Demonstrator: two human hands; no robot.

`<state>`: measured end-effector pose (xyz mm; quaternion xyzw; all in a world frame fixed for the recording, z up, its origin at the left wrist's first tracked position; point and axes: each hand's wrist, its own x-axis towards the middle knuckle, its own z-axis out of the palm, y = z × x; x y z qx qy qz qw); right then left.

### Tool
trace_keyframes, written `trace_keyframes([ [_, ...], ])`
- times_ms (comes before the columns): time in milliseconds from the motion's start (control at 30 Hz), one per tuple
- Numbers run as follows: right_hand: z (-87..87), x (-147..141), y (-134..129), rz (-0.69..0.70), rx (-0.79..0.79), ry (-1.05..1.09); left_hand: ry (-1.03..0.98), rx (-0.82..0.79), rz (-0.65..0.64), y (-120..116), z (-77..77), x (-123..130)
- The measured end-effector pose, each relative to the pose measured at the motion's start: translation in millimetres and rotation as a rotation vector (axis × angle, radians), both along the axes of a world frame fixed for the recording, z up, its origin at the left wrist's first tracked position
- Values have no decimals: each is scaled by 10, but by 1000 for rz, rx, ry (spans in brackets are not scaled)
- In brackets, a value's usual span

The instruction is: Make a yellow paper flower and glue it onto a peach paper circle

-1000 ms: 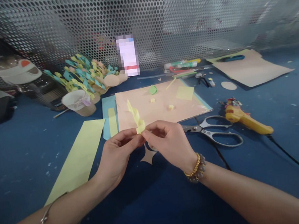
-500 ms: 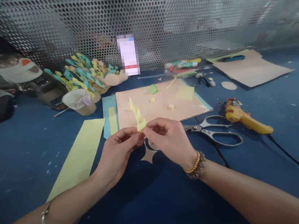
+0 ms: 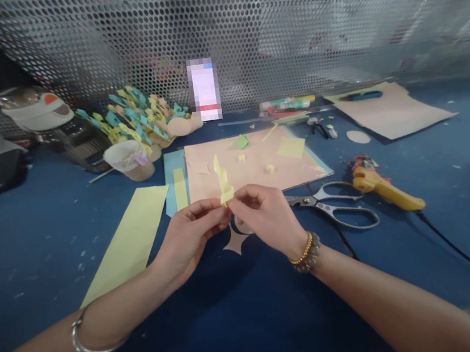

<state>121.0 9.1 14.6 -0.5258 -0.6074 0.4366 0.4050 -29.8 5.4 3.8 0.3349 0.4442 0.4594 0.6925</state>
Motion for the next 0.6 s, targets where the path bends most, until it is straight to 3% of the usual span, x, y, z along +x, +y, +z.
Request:
trace_keyframes([
  [267, -7, 0, 2, 16, 21, -44, -8, -3, 26, -4, -19, -4],
  [400, 169, 147, 25, 3, 78, -119, -34, -30, 47, 5, -23, -6],
  [467, 306, 394, 14, -28, 170, -300, -49, -53, 58, 14, -18, -11],
  [533, 395, 791, -15, -156, 293, -585, -71, -75, 58, 29, -9, -21],
  [600, 380, 1301, -57, -263, 238, -833, -99, -96, 51, 46, -1, -33],
])
